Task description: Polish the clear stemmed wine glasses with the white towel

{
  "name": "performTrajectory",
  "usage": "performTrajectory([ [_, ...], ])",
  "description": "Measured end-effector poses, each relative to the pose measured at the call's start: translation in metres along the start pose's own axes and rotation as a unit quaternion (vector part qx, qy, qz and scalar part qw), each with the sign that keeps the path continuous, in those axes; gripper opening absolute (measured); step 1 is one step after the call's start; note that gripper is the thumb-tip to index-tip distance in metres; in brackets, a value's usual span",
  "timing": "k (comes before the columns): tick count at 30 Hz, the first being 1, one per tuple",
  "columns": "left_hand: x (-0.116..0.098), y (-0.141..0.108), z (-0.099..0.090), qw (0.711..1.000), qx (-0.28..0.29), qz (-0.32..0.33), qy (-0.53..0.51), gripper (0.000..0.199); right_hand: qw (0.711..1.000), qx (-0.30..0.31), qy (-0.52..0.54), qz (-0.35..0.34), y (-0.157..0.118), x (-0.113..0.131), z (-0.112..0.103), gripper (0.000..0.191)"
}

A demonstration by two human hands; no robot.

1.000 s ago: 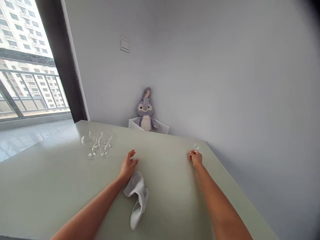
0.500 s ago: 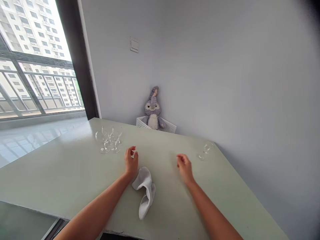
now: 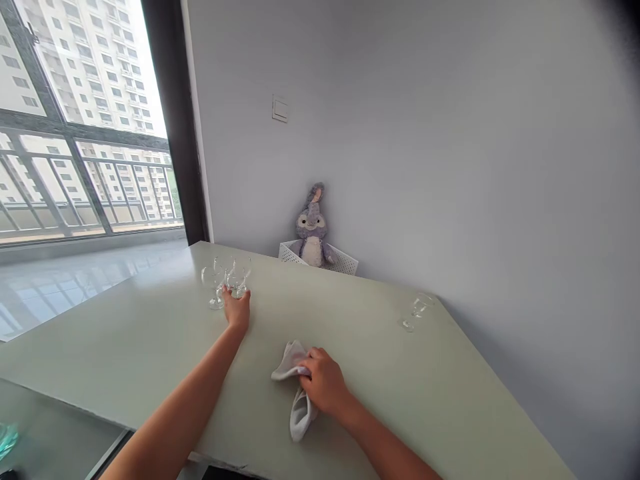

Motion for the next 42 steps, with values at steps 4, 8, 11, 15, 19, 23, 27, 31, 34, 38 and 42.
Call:
performTrajectory([
  [4,-0.006,0.001,0.012,1.000,0.027,-0.008,0.010,0.064,0.942,-0.045,0.284,0.172,0.006,-0.035,-0.006,0.029],
  [8,-0.014,-0.026,0.027,0.997,0.082,0.005,0.012,0.057,0.751,-0.123,0.577,0.298,0.008,-0.055,-0.022,0.036],
  [11,-0.024,-0.064,0.038,0.987,0.150,0.061,0.025,0.053,0.681,-0.189,0.636,0.309,0.008,-0.063,-0.037,0.035],
  [15,-0.038,-0.113,0.046,0.947,0.207,0.226,0.092,0.046,0.691,-0.304,0.590,0.288,0.005,-0.075,-0.049,0.038],
  [19,-0.034,-0.141,0.048,0.917,0.272,0.283,0.074,0.044,0.784,-0.420,0.393,0.232,-0.004,-0.074,-0.059,0.039],
  [23,-0.027,-0.155,0.048,0.875,0.314,0.354,0.103,0.044,0.870,-0.405,0.260,0.103,-0.008,-0.045,-0.057,0.036],
  [27,-0.030,-0.161,0.043,0.837,0.297,0.440,0.128,0.042,0.918,-0.275,0.287,0.003,-0.002,-0.016,-0.046,0.037],
  [31,-0.036,-0.160,0.036,0.805,0.265,0.505,0.165,0.039,0.914,-0.210,0.343,0.050,0.001,-0.016,-0.037,0.039],
  [34,-0.038,-0.161,0.034,0.760,0.263,0.563,0.190,0.036,0.888,-0.180,0.403,0.130,0.001,-0.028,-0.031,0.043],
  [38,-0.036,-0.165,0.034,0.704,0.304,0.611,0.194,0.036,0.804,-0.049,0.568,0.170,0.001,-0.033,-0.027,0.039],
  [42,-0.040,-0.167,0.032,0.691,0.328,0.618,0.180,0.039,0.734,-0.018,0.654,0.181,0.003,-0.032,-0.029,0.031],
])
Point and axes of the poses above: each hand's wrist, its own y-axis towards the middle knuckle, its own z-axis out of the palm, x = y × z, the point moved 2 cm from there along y, towards the middle knuckle, and after that the axes turned 2 degrees about -x, right-handed, at the moved point
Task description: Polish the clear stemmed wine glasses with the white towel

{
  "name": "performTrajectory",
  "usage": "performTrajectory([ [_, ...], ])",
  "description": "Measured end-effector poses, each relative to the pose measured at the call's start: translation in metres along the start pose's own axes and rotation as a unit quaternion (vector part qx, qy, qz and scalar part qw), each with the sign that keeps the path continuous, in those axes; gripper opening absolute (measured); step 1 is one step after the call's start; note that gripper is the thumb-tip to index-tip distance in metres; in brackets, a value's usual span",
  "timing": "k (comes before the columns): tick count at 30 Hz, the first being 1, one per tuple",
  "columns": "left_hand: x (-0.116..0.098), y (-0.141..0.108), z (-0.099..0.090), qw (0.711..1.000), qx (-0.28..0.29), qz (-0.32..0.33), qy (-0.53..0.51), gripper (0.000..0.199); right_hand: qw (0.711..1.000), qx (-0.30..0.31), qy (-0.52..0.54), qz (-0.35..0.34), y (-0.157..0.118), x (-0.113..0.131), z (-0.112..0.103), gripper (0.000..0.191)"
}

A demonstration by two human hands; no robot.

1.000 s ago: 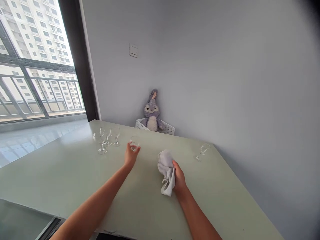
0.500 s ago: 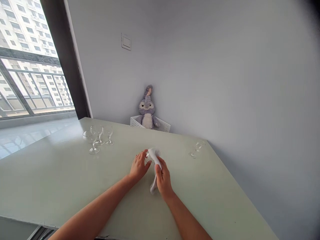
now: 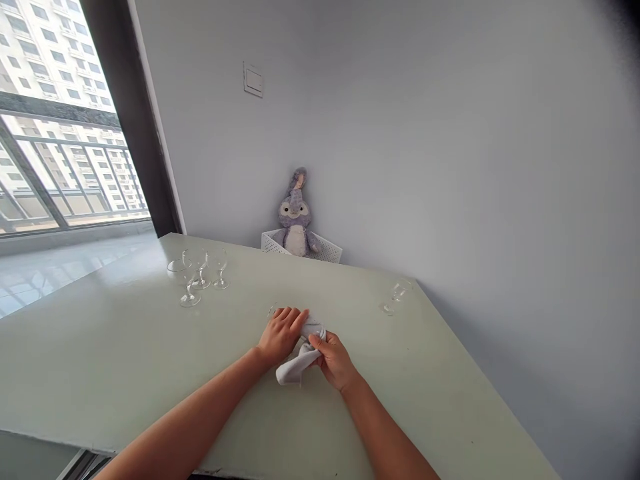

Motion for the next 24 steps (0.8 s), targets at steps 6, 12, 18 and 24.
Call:
performTrajectory([
  [6,0.001,0.004,-0.009,0.999,-0.030,0.000,-0.030,0.032,0.997,-0.056,0.047,-0.020,0.000,0.009,-0.006,0.028],
  [12,0.012,-0.001,-0.007,0.987,0.080,-0.039,-0.131,0.054,0.968,0.028,-0.233,-0.083,-0.007,0.024,-0.011,0.023],
  [18,0.004,0.009,-0.024,0.996,0.028,-0.028,-0.081,0.050,0.986,-0.058,-0.133,-0.077,-0.001,0.023,-0.020,0.030],
  [24,0.014,0.008,-0.024,0.973,0.086,-0.085,-0.196,0.041,0.986,0.005,-0.156,-0.059,-0.008,0.033,-0.016,0.031],
])
Point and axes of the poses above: each hand's wrist, its own y-axis towards the middle knuckle, its own z-axis out of the palm, x = y × z, the point moved 2 cm from there along y, towards the middle knuckle, and after that the axes turned 2 degrees about -x, right-handed, at the moved point
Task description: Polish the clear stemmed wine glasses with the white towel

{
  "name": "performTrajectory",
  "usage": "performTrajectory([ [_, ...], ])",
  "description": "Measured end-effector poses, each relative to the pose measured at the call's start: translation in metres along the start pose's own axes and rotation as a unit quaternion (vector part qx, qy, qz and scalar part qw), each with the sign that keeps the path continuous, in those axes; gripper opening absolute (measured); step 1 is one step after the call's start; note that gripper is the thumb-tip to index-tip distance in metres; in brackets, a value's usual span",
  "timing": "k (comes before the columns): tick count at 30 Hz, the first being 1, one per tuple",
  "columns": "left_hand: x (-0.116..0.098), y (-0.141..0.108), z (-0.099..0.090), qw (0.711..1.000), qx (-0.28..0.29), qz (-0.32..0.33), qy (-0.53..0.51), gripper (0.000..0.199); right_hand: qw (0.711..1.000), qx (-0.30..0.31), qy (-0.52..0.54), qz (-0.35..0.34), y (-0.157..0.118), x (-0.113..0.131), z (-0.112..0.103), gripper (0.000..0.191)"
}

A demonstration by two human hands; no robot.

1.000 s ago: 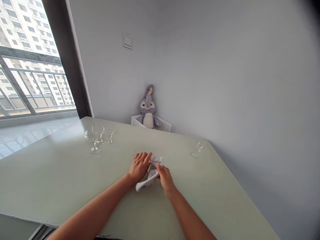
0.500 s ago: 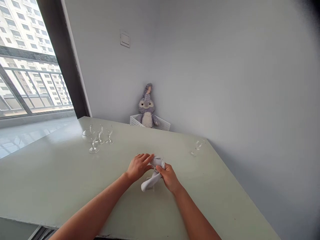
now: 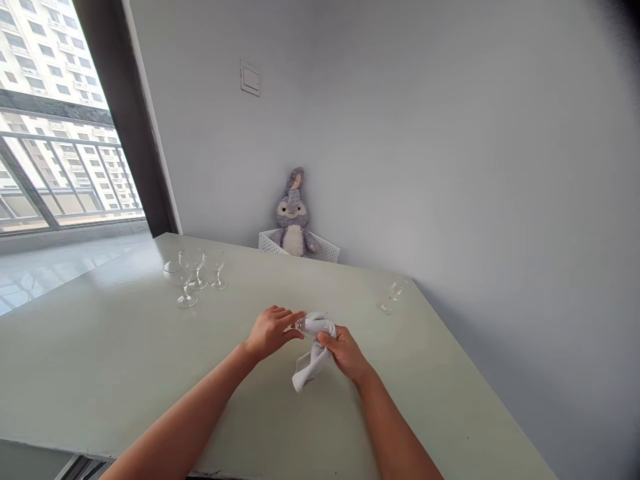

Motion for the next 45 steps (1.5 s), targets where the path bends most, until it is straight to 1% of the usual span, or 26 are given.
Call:
performTrajectory([
  [2,0.006,-0.002,0.002,0.992,0.053,-0.060,-0.099,0.042,0.997,0.047,-0.067,0.000,-0.005,0.008,-0.002,0.031],
  [3,0.008,-0.004,0.003,0.981,0.095,-0.082,-0.148,0.042,0.994,0.063,-0.091,0.002,-0.007,0.011,-0.004,0.031],
  [5,0.005,-0.006,0.007,0.956,0.177,-0.101,-0.210,0.042,0.991,0.074,-0.110,0.007,-0.008,0.014,-0.007,0.031],
  [6,0.002,-0.007,0.008,0.955,0.188,-0.098,-0.207,0.042,0.992,0.068,-0.105,0.010,-0.007,0.013,-0.009,0.031],
  [7,-0.001,-0.006,0.008,0.965,0.168,-0.090,-0.180,0.041,0.994,0.050,-0.091,0.013,-0.006,0.012,-0.011,0.032],
  [9,-0.008,-0.003,0.008,0.994,0.070,-0.048,-0.076,0.038,0.999,-0.016,-0.031,0.017,-0.001,0.005,-0.013,0.032],
  [11,-0.013,-0.001,0.007,0.999,-0.024,0.011,0.025,0.040,0.995,-0.087,0.051,0.024,0.005,-0.004,-0.013,0.031],
  [12,-0.014,0.000,0.007,0.997,-0.041,0.035,0.055,0.041,0.990,-0.111,0.085,0.027,0.007,-0.007,-0.011,0.031],
  [13,-0.013,0.001,0.008,0.996,-0.042,0.049,0.068,0.041,0.986,-0.122,0.107,0.029,0.008,-0.010,-0.009,0.031],
  [15,-0.007,0.001,0.008,0.997,-0.021,0.041,0.055,0.036,0.989,-0.103,0.098,0.028,0.007,-0.010,-0.003,0.032],
  [18,0.005,-0.001,0.006,0.998,0.030,-0.029,-0.037,0.032,1.000,-0.004,-0.014,0.010,0.002,-0.001,0.001,0.028],
  [20,0.009,-0.004,0.006,0.982,0.091,-0.080,-0.143,0.033,0.994,0.060,-0.092,0.005,-0.004,0.006,0.000,0.023],
  [22,0.008,-0.005,0.006,0.944,0.174,-0.110,-0.257,0.035,0.985,0.095,-0.145,0.009,-0.009,0.011,-0.003,0.016],
  [24,0.006,-0.006,0.006,0.899,0.242,-0.122,-0.343,0.038,0.978,0.107,-0.181,0.001,-0.011,0.014,-0.006,0.009],
  [26,0.004,-0.005,0.005,0.870,0.271,-0.124,-0.392,0.041,0.973,0.098,-0.206,-0.034,-0.010,0.014,-0.007,0.008],
  [29,0.003,-0.002,0.002,0.855,0.261,-0.131,-0.429,0.039,0.966,0.054,-0.233,-0.094,-0.004,0.013,-0.009,0.010],
  [31,0.004,-0.001,0.002,0.857,0.243,-0.144,-0.431,0.037,0.960,0.015,-0.252,-0.120,0.002,0.012,-0.015,0.012],
  [33,0.007,0.000,0.003,0.866,0.222,-0.166,-0.416,0.037,0.951,-0.036,-0.273,-0.139,0.007,0.009,-0.025,0.015],
  [36,0.017,0.000,0.005,0.890,0.168,-0.208,-0.370,0.038,0.933,-0.154,-0.280,-0.164,0.011,0.005,-0.043,0.022],
  [38,0.025,0.000,0.005,0.908,0.121,-0.243,-0.318,0.039,0.909,-0.253,-0.274,-0.187,0.009,0.003,-0.049,0.025],
  [39,0.030,0.000,0.005,0.917,0.102,-0.260,-0.285,0.040,0.891,-0.289,-0.283,-0.206,0.006,0.003,-0.047,0.027],
  [40,0.033,0.000,0.006,0.925,0.088,-0.273,-0.250,0.039,0.874,-0.304,-0.303,-0.229,0.004,0.003,-0.043,0.031],
  [41,0.034,-0.001,0.007,0.932,0.085,-0.280,-0.214,0.038,0.859,-0.287,-0.337,-0.257,0.002,0.003,-0.034,0.035],
  [42,0.035,-0.001,0.009,0.942,0.087,-0.276,-0.170,0.037,0.845,-0.242,-0.382,-0.286,0.001,0.002,-0.023,0.039],
  [43,0.033,-0.001,0.011,0.953,0.093,-0.262,-0.121,0.035,0.826,-0.180,-0.432,-0.313,0.000,0.000,-0.010,0.043],
  [45,0.026,-0.002,0.016,0.970,0.101,-0.219,-0.029,0.029,0.777,-0.065,-0.522,-0.345,0.000,-0.006,0.013,0.044],
])
Point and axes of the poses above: each hand's wrist, its own y-axis towards the middle knuckle, its own z-axis out of the palm, x = y × z, the point moved 2 cm from there along y, towards the middle knuckle, and after that the axes turned 2 degrees about -x, right-handed, at the moved point
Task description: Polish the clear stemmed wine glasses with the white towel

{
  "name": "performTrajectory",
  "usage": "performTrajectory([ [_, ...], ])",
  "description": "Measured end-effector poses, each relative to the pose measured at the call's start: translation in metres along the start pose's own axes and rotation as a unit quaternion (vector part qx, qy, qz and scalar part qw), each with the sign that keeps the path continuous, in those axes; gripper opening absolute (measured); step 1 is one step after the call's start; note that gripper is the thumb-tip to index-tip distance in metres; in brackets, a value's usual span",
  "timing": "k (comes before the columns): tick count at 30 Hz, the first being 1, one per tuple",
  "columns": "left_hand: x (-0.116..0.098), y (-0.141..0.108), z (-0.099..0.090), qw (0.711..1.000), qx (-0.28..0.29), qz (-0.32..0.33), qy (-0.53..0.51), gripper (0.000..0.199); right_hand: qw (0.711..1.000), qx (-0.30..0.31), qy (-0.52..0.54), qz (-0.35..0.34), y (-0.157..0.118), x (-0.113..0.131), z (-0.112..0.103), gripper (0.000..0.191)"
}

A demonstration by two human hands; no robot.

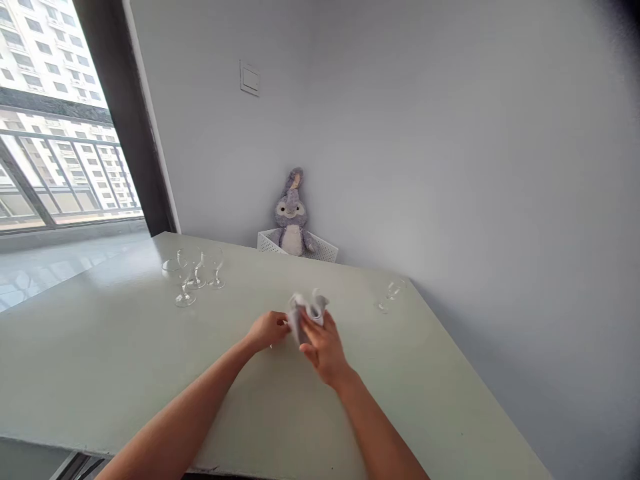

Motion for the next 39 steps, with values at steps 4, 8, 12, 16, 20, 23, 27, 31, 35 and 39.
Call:
performTrajectory([
  [4,-0.018,-0.011,0.009,0.994,-0.026,0.066,0.082,0.023,0.996,0.022,-0.082,0.001,0.005,0.006,0.011,0.030],
  [8,-0.031,-0.019,0.012,0.965,-0.068,0.205,0.147,0.028,0.980,-0.035,0.081,0.177,0.008,-0.019,0.003,0.028],
  [12,-0.033,-0.019,0.018,0.958,-0.112,0.235,0.118,0.040,0.834,-0.094,0.386,0.383,0.004,-0.042,0.005,0.032],
  [16,-0.033,-0.018,0.028,0.971,-0.153,0.174,0.055,0.042,0.639,-0.192,0.587,0.458,-0.002,-0.037,0.017,0.035],
  [20,-0.035,-0.017,0.035,0.970,-0.199,0.139,-0.022,0.042,0.578,-0.198,0.668,0.424,-0.002,-0.012,0.031,0.043],
  [23,-0.034,-0.016,0.035,0.962,-0.234,0.133,-0.049,0.039,0.621,-0.154,0.662,0.389,-0.003,0.004,0.043,0.041],
  [27,-0.034,-0.015,0.027,0.960,-0.231,0.149,-0.052,0.035,0.677,-0.139,0.616,0.378,-0.007,0.006,0.052,0.031],
  [31,-0.034,-0.013,0.014,0.961,-0.137,0.146,-0.192,0.033,0.673,-0.089,0.622,0.391,-0.008,0.001,0.046,0.029],
  [35,-0.033,-0.013,0.010,0.867,0.058,0.064,-0.490,0.048,0.607,-0.002,0.684,0.404,-0.008,0.002,0.038,0.030],
  [39,-0.032,-0.014,0.007,0.790,0.100,0.015,-0.605,0.061,0.566,0.071,0.710,0.414,-0.009,0.003,0.038,0.027],
])
Point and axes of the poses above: each hand's wrist, its own y-axis towards the middle knuckle, its own z-axis out of the palm, x = y × z, the point moved 2 cm from there along y, towards the middle knuckle, and after that the axes turned 2 degrees about -x, right-handed, at the moved point
